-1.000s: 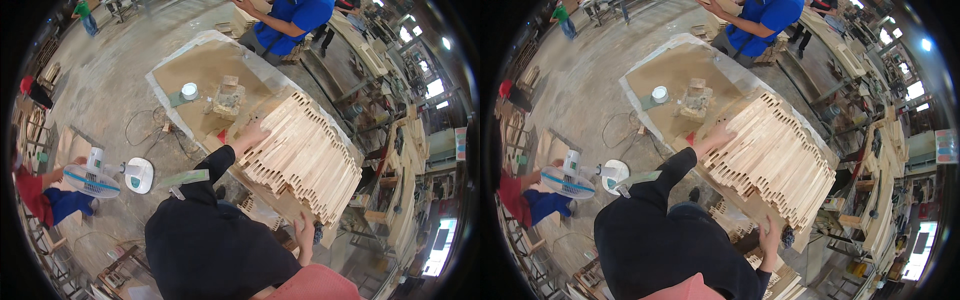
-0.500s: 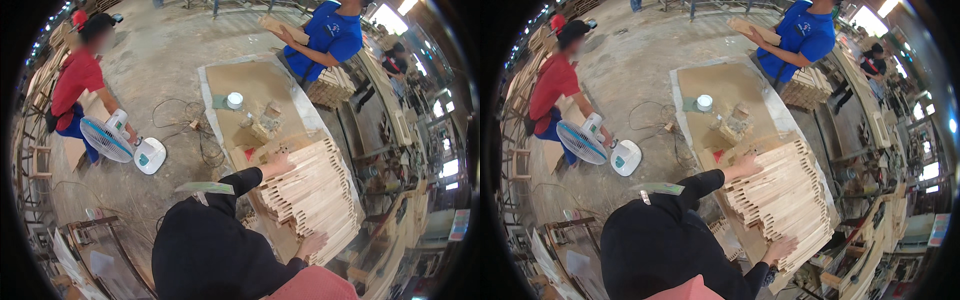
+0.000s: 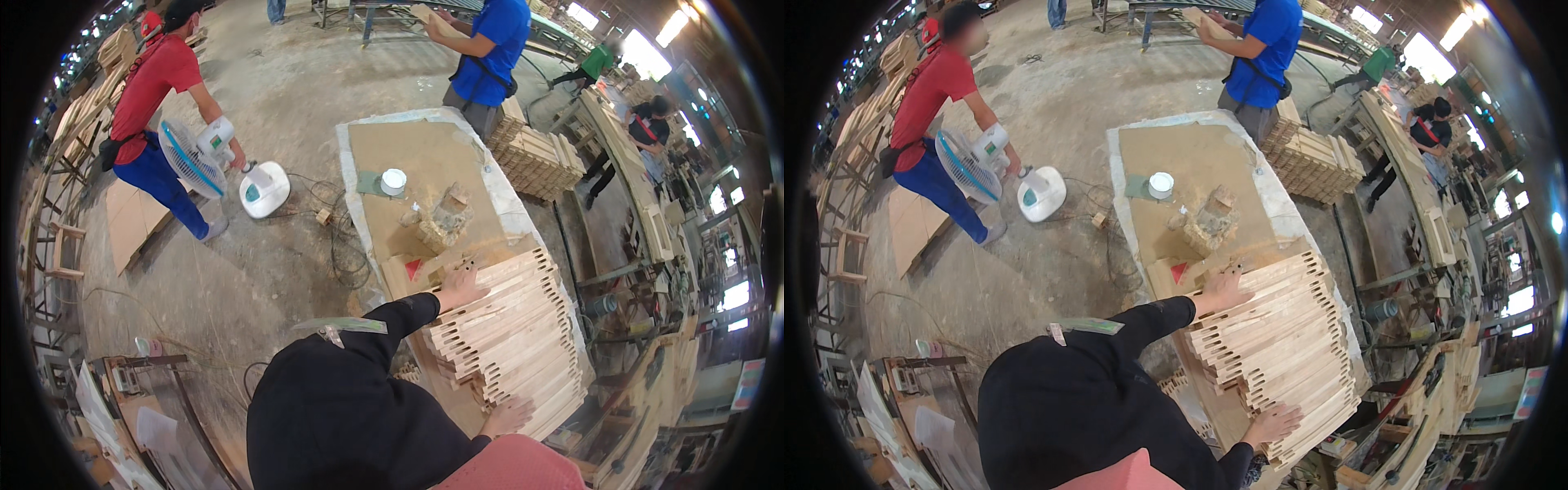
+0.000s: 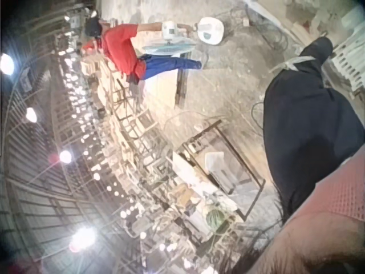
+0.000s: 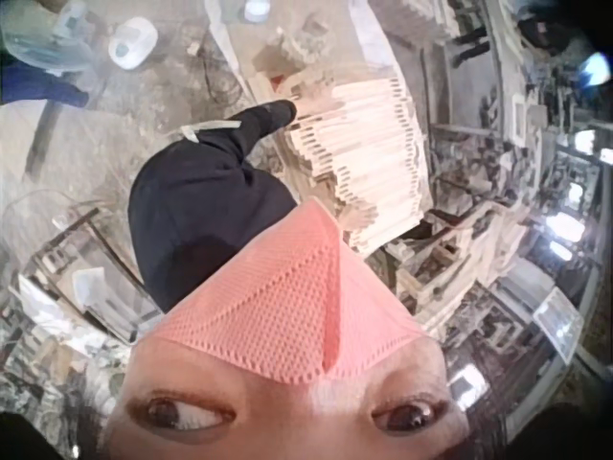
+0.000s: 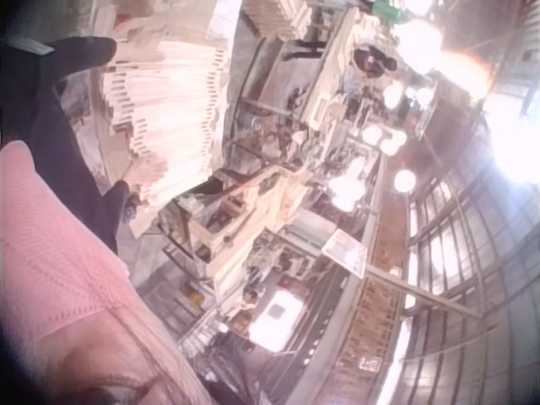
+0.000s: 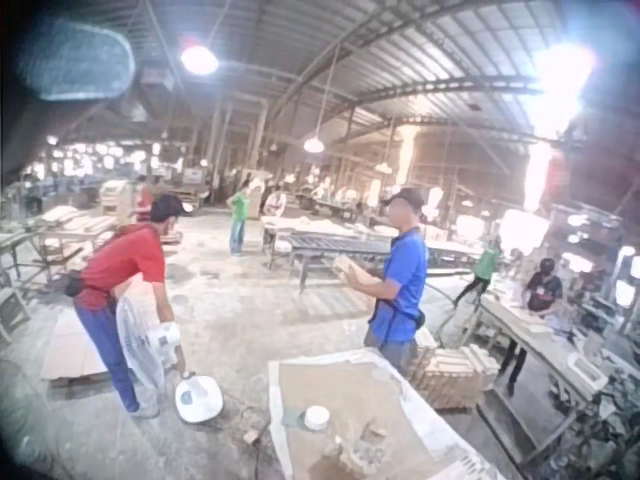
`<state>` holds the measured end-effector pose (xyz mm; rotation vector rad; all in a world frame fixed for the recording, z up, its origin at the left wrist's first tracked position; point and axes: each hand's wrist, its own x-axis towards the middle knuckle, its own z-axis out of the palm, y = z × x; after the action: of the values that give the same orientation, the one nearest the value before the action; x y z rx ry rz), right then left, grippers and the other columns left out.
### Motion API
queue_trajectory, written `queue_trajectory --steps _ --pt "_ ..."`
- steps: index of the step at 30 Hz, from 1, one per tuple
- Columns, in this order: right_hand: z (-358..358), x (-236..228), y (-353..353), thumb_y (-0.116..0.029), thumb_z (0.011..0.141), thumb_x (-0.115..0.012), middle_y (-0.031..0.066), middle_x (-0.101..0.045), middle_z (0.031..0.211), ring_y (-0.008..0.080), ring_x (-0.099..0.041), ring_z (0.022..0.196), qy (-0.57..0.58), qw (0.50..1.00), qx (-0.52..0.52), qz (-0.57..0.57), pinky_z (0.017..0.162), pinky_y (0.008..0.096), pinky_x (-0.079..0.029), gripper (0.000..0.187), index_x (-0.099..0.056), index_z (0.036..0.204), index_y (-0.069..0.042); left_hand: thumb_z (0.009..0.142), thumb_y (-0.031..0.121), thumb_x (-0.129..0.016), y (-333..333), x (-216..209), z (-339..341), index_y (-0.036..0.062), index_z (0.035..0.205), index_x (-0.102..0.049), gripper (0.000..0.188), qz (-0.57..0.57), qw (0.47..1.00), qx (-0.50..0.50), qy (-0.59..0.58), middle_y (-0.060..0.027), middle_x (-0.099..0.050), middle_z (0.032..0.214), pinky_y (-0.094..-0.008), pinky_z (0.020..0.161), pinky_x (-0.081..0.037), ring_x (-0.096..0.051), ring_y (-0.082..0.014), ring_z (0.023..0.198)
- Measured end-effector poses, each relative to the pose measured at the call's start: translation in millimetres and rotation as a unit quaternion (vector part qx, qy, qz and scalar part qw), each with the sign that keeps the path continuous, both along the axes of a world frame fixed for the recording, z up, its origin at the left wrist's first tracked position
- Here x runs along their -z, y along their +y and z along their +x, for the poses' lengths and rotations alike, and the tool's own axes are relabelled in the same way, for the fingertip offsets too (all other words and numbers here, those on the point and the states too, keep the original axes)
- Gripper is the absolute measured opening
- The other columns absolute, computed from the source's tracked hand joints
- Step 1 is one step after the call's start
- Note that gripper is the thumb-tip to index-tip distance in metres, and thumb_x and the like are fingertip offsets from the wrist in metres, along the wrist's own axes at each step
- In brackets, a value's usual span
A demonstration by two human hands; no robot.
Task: The person squats and repeatedly picks up small wooden pieces with cutouts from a pile, aligns them, and stacks them into neat piles on a pallet. The person handles the pieces by hand and moves between stacks to organize them.
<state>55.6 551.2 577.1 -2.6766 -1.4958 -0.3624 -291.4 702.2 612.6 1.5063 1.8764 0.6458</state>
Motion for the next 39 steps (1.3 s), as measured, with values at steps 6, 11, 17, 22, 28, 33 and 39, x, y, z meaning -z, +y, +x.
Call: queue_trajectory --steps 6,11,17,22,28,33,39 --pt "-9 4 1 -0.046 0.105 -0.037 0.0136 -0.034 0.159 0.0389 -0.034 0.144 0.024 0.999 -0.026 0.031 0.116 0.0505 -0.031 0.058 -0.038 0.153 -0.013 0.083 0.059 -0.062 -6 15 -6 -0.0067 0.136 -0.047 0.086 0.087 0.993 -0.056 0.05 -0.0238 -0.069 0.105 -0.0465 0.091 -0.051 -0.066 -0.0386 0.102" --pt "-1 5 -1 -0.045 0.105 -0.039 0.0145 -0.035 0.159 0.0395 -0.036 0.143 -0.008 0.999 -0.022 0.032 0.114 0.0509 -0.033 0.058 -0.039 0.153 -0.013 0.083 0.058 -0.062 0 6 -5 -0.0042 0.146 -0.04 0.091 -0.009 1.0 0.01 -0.021 -0.0273 -0.066 0.114 -0.0473 0.099 -0.047 -0.062 -0.0429 0.111" --pt "-6 1 1 -0.045 0.104 -0.041 0.0153 -0.036 0.158 0.0396 -0.038 0.142 -0.003 0.999 -0.035 0.025 0.114 0.0498 -0.033 0.059 -0.04 0.152 -0.012 0.083 0.059 -0.064 0 10 -3 -0.0058 0.126 -0.054 0.079 0.079 0.995 -0.043 0.052 -0.0243 -0.069 0.103 -0.0483 0.086 -0.053 -0.068 -0.0376 0.097" --pt "-6 -3 3 -0.046 0.102 -0.042 0.0149 -0.034 0.159 0.0392 -0.032 0.145 0.032 0.998 -0.013 0.044 0.118 0.0488 -0.027 0.06 -0.04 0.152 -0.013 0.083 0.06 -0.064 4 12 3 -0.0045 0.127 -0.054 0.079 0.065 0.995 -0.033 0.072 -0.0236 -0.07 0.097 -0.0489 0.086 -0.052 -0.069 -0.0385 0.092" --pt "-8 -6 3 -0.045 0.102 -0.042 0.0141 -0.033 0.16 0.0397 -0.03 0.146 0.058 0.996 -0.015 0.07 0.118 0.0498 -0.026 0.06 -0.04 0.152 -0.014 0.083 0.062 -0.063 6 12 4 -0.004 0.128 -0.053 0.08 0.082 0.994 -0.029 0.068 -0.0236 -0.07 0.099 -0.0486 0.086 -0.052 -0.069 -0.039 0.093" --pt "-8 -6 2 -0.045 0.101 -0.043 0.0146 -0.034 0.159 0.0393 -0.031 0.145 0.051 0.997 -0.008 0.065 0.118 0.0491 -0.027 0.06 -0.04 0.152 -0.014 0.084 0.061 -0.062 8 9 5 -0.0047 0.132 -0.05 0.082 0.023 0.998 -0.008 0.056 -0.027 -0.065 0.117 -0.0474 0.09 -0.052 -0.066 -0.0386 0.104" --pt "-5 -4 2 -0.044 0.1 -0.043 0.0147 -0.034 0.159 0.039 -0.032 0.145 0.041 0.995 -0.015 0.088 0.118 0.0497 -0.026 0.06 -0.04 0.152 -0.014 0.086 0.062 -0.06 8 4 6 -0.0039 0.132 -0.05 0.081 0.009 0.998 -0.002 0.067 -0.0273 -0.063 0.122 -0.0476 0.092 -0.051 -0.065 -0.0393 0.108"
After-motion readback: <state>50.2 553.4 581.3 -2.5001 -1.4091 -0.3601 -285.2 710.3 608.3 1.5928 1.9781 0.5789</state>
